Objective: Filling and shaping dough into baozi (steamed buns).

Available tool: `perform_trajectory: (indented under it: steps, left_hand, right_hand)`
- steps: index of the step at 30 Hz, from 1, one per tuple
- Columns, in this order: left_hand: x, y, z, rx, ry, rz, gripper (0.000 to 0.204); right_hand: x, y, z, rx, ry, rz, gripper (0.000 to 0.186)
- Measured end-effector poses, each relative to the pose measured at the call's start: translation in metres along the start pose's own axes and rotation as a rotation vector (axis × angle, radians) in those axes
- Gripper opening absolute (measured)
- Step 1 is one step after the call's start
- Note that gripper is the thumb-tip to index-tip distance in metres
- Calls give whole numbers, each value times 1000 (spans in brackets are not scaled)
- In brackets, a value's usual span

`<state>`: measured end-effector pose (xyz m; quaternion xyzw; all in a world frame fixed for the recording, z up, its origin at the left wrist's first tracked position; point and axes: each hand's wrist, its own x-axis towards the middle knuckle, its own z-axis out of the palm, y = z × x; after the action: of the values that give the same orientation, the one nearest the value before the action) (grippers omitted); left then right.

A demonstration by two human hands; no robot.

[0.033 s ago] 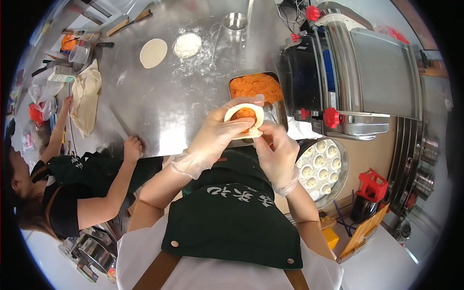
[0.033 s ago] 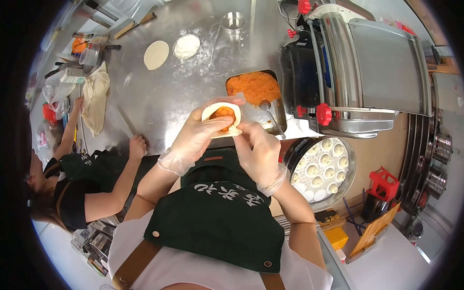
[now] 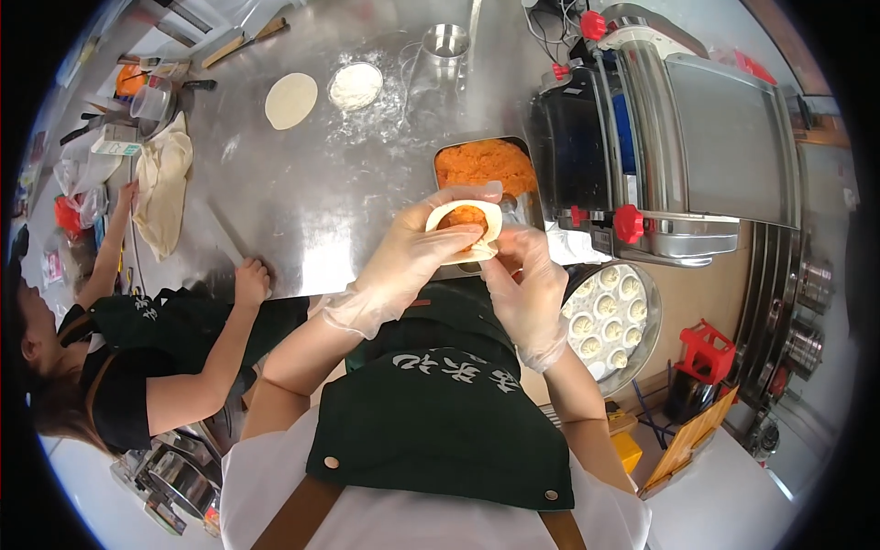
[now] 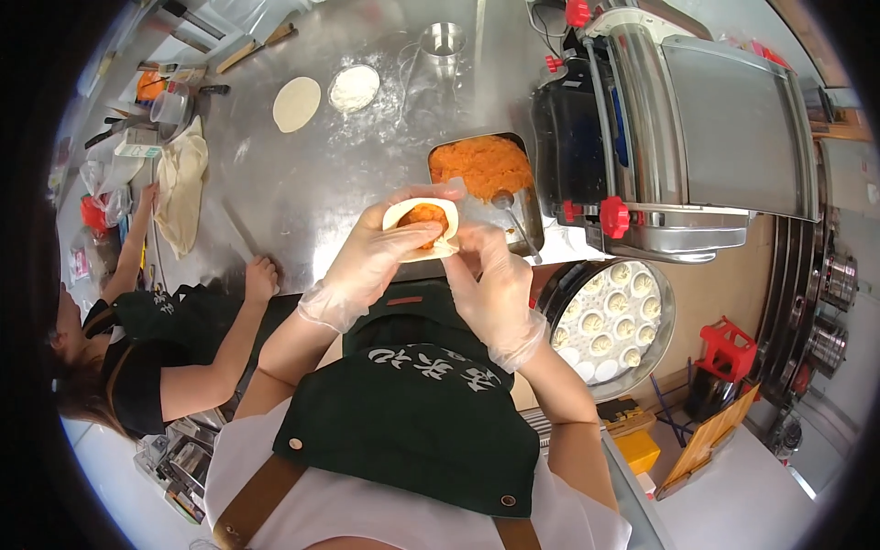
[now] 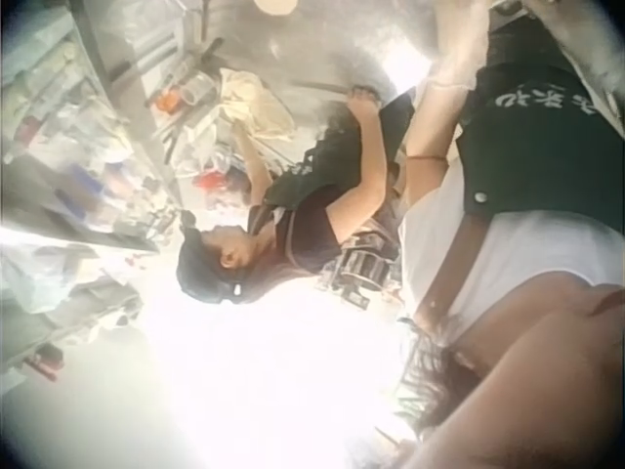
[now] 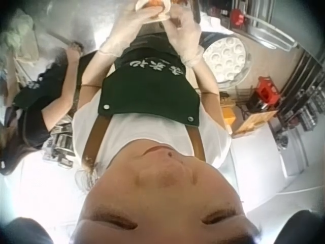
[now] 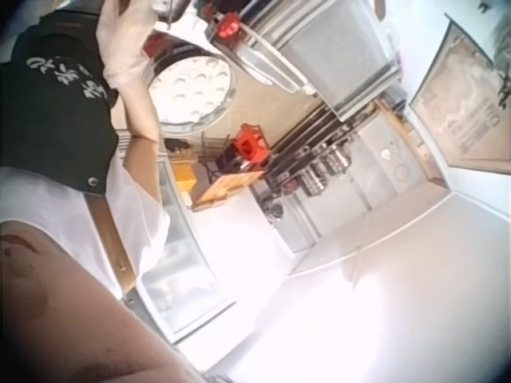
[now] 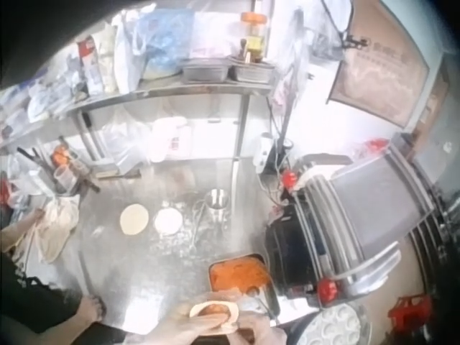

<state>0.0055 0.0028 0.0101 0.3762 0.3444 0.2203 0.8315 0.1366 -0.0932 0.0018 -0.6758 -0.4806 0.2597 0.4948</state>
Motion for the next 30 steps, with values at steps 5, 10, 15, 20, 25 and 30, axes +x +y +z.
perform_trajectory:
  steps: [5,10,15,20,25,30]
  left_hand:
    - [1,7,-5,97,-71,32,35]
    - [4,10,-8,98,-112,29,36]
    - [6,16,-10,299,-184,-115,37]
    - [13,9,-19,294,-277,25,39]
    - [18,8,-22,427,-361,150,40]
    - [20,15,-20,537,-405,54,40]
  right_hand:
    - [5,3,-6,-212,-77,-164,27]
    - [5,10,-2,-326,-37,-503,29]
    - [-1,2,-2,-85,-59,61,23]
    - [8,9,-3,-274,-45,-407,25]
    - [1,6,-2,-256,-59,-208,21]
    - [4,4,0,-281,31,-288,16]
